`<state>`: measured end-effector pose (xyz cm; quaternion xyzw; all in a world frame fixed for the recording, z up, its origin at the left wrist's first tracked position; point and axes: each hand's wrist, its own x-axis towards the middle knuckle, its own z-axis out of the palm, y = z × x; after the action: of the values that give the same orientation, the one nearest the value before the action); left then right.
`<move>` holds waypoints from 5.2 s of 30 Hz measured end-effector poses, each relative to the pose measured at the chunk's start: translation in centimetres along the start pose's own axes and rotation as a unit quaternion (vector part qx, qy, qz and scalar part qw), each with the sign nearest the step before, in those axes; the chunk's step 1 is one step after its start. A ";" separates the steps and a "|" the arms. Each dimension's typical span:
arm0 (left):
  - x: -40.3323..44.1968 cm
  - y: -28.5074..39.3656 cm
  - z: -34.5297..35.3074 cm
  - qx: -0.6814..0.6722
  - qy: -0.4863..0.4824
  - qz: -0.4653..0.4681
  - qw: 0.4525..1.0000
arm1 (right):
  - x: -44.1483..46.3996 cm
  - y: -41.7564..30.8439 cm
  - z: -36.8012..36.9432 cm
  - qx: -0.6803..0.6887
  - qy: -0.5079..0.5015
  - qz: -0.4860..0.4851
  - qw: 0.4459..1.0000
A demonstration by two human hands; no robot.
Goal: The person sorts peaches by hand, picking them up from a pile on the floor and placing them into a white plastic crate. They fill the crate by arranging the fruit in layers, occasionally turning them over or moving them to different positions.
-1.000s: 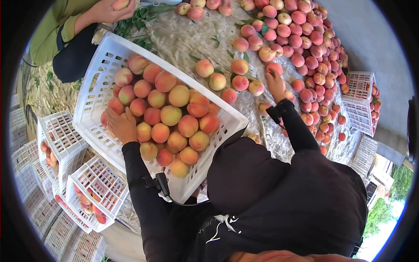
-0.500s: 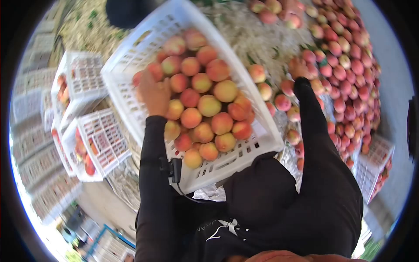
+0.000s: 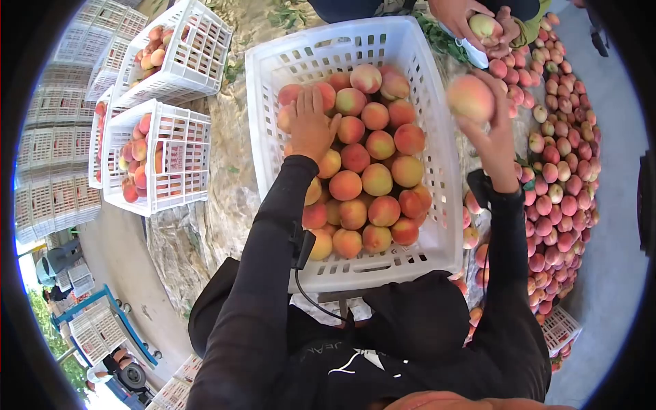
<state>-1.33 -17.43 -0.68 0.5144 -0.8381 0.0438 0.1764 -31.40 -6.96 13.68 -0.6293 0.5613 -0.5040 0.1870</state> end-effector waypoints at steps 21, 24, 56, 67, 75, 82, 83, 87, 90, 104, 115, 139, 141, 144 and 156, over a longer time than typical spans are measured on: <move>-0.1 -0.2 1.0 0.015 0.016 -0.004 1.000 | -6.4 3.6 -3.4 -0.246 0.074 0.072 0.964; 0.1 -0.4 1.0 0.027 0.020 0.024 0.999 | -16.2 7.9 -6.4 -0.258 0.110 0.183 0.942; -10.9 0.7 -13.5 -0.018 -0.019 -0.027 0.999 | -30.0 22.4 -6.7 -0.291 0.186 0.386 0.855; -16.1 2.2 -13.7 -0.088 0.017 -0.128 0.988 | -41.4 13.1 -4.9 -0.370 -0.036 0.376 0.849; -15.8 4.4 -12.1 -0.053 0.009 0.103 0.993 | -47.5 13.7 -5.7 -0.320 -0.080 0.383 0.863; -13.7 6.3 -9.6 -0.111 -0.292 0.210 0.927 | -49.0 9.6 -6.7 -0.188 -0.105 0.325 0.921; -14.0 6.5 -8.2 -0.100 -0.277 0.222 0.930 | -48.7 8.8 -6.8 -0.179 -0.118 0.329 0.920; -15.0 7.1 -7.1 -0.075 -0.239 0.210 0.945 | -50.1 6.5 -7.5 -0.142 -0.166 0.352 0.910; -14.9 6.7 -8.0 -0.070 -0.234 0.222 0.944 | -50.8 4.2 -8.3 -0.127 -0.186 0.365 0.903; -14.8 9.8 -6.1 0.245 -0.228 0.286 0.898 | -27.6 -14.0 -22.0 -0.274 0.174 0.230 0.918; -15.9 8.5 -5.6 0.059 -0.213 0.281 0.934 | -9.5 -11.1 11.8 -0.205 -0.367 0.093 0.902; -18.6 5.2 -12.9 -0.242 -0.218 0.136 0.936 | -11.5 -3.7 16.8 -0.231 -0.315 0.092 0.916; -19.3 4.8 -13.7 -0.276 -0.220 0.108 0.929 | -11.4 -4.8 14.3 -0.156 -0.234 0.038 0.959; -20.2 6.9 -15.7 -0.331 -0.258 0.096 0.903 | -10.9 -11.7 6.6 0.045 -0.097 -0.020 0.994; -21.0 13.2 -13.9 -0.220 -0.153 0.134 0.954 | -37.1 -7.2 -20.5 -0.296 0.188 0.236 0.906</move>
<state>-0.80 10.08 6.55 0.3466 -0.9049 -0.1980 0.1474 -39.83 35.14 12.33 -0.3984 0.8418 -0.3642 -0.0033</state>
